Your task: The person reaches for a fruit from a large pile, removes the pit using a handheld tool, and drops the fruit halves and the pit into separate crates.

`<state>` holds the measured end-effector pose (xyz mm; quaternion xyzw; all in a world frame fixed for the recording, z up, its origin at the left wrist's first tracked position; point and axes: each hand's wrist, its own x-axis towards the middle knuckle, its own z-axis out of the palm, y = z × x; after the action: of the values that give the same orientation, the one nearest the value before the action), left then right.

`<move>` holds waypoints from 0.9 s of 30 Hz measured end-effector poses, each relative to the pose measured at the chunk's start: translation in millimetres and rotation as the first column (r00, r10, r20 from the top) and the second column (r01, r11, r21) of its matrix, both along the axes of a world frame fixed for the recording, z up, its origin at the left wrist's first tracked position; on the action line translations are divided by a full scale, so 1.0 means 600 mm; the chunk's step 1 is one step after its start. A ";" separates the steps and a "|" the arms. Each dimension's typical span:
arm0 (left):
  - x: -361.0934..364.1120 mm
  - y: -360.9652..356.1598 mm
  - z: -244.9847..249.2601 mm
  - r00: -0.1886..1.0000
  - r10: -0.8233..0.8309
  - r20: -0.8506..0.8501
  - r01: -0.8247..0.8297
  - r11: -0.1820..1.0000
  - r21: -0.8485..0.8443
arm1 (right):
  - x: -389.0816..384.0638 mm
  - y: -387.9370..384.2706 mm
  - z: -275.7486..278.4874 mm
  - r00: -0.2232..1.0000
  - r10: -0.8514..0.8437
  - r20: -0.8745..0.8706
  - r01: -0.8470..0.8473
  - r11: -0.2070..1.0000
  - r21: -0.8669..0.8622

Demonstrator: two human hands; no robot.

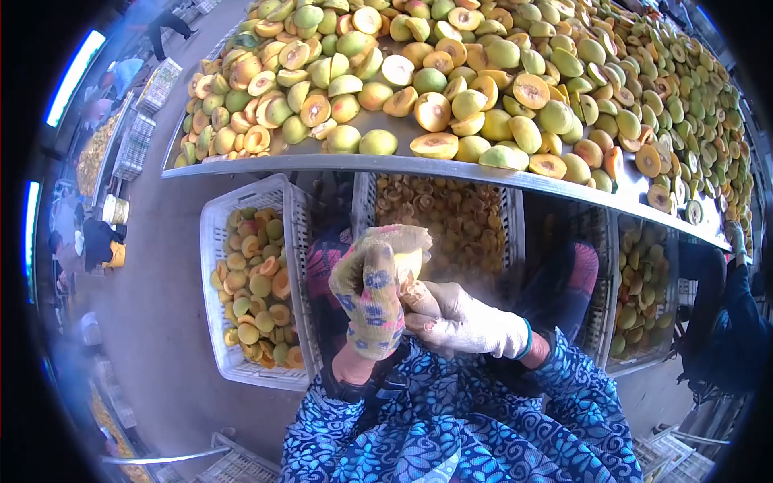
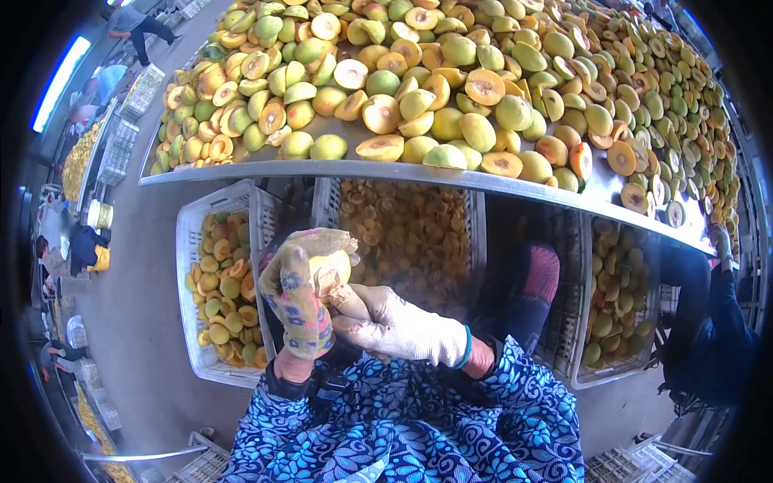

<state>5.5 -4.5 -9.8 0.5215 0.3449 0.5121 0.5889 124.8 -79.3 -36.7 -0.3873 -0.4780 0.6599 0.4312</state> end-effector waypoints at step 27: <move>-0.003 0.110 0.032 0.558 -0.684 -0.470 0.728 0.675 -0.118 | 0.032 -0.002 0.024 0.678 -0.007 -0.735 -0.476 0.758 -0.446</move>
<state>3.9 61.5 9.3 0.7504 0.2171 0.1029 0.6158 143.9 -80.7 -22.1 -0.1558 -0.0894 0.9244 0.3365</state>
